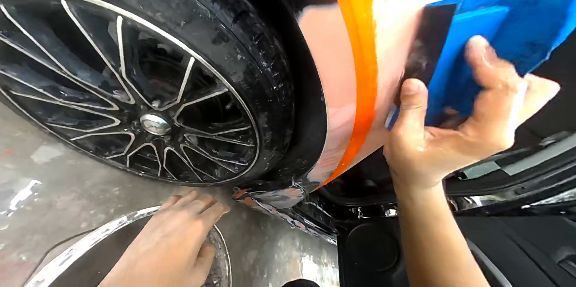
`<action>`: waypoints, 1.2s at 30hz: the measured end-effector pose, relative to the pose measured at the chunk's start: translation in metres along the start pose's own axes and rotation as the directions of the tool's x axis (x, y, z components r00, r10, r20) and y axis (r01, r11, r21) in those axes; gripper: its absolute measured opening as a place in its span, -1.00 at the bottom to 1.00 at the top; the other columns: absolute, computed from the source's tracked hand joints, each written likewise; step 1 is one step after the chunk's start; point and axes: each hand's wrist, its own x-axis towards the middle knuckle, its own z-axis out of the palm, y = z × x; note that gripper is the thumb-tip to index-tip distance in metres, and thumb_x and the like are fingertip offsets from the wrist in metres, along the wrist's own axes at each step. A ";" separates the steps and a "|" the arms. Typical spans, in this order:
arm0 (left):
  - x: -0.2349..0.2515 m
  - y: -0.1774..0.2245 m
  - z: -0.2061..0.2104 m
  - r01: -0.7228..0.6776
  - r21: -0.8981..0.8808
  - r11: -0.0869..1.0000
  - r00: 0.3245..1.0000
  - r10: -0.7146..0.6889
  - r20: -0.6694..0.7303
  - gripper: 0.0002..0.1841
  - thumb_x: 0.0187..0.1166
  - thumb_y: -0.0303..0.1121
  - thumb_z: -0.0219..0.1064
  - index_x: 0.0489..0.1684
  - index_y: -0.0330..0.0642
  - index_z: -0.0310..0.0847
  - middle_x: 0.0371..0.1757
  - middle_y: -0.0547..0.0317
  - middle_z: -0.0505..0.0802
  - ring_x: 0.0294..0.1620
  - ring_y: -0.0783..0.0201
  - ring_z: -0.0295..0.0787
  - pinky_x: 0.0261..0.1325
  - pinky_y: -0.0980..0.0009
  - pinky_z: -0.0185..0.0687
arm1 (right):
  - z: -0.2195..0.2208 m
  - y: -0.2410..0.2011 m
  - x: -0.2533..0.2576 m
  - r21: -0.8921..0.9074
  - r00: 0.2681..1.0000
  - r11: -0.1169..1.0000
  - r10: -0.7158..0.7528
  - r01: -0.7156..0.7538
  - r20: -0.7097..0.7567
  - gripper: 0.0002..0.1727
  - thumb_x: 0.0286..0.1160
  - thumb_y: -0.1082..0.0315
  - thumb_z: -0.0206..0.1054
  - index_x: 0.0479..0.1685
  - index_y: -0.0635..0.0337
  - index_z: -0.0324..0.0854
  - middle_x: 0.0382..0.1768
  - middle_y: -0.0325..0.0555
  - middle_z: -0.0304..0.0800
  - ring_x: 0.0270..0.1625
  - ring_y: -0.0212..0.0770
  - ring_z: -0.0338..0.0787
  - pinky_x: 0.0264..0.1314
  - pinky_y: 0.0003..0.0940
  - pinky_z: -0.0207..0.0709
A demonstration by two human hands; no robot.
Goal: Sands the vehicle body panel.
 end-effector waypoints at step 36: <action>-0.008 -0.041 0.013 0.170 0.211 0.963 0.983 -0.180 0.029 -0.38 -0.07 0.00 0.48 0.16 0.15 0.82 0.25 0.16 0.83 0.50 -0.09 0.63 0.55 -0.41 0.28 | -0.013 0.016 -0.103 -0.072 0.993 0.992 0.097 -0.102 -0.068 -0.39 0.45 0.22 0.51 0.49 0.28 0.56 0.38 0.23 0.58 0.45 0.10 0.55 0.53 -0.01 0.41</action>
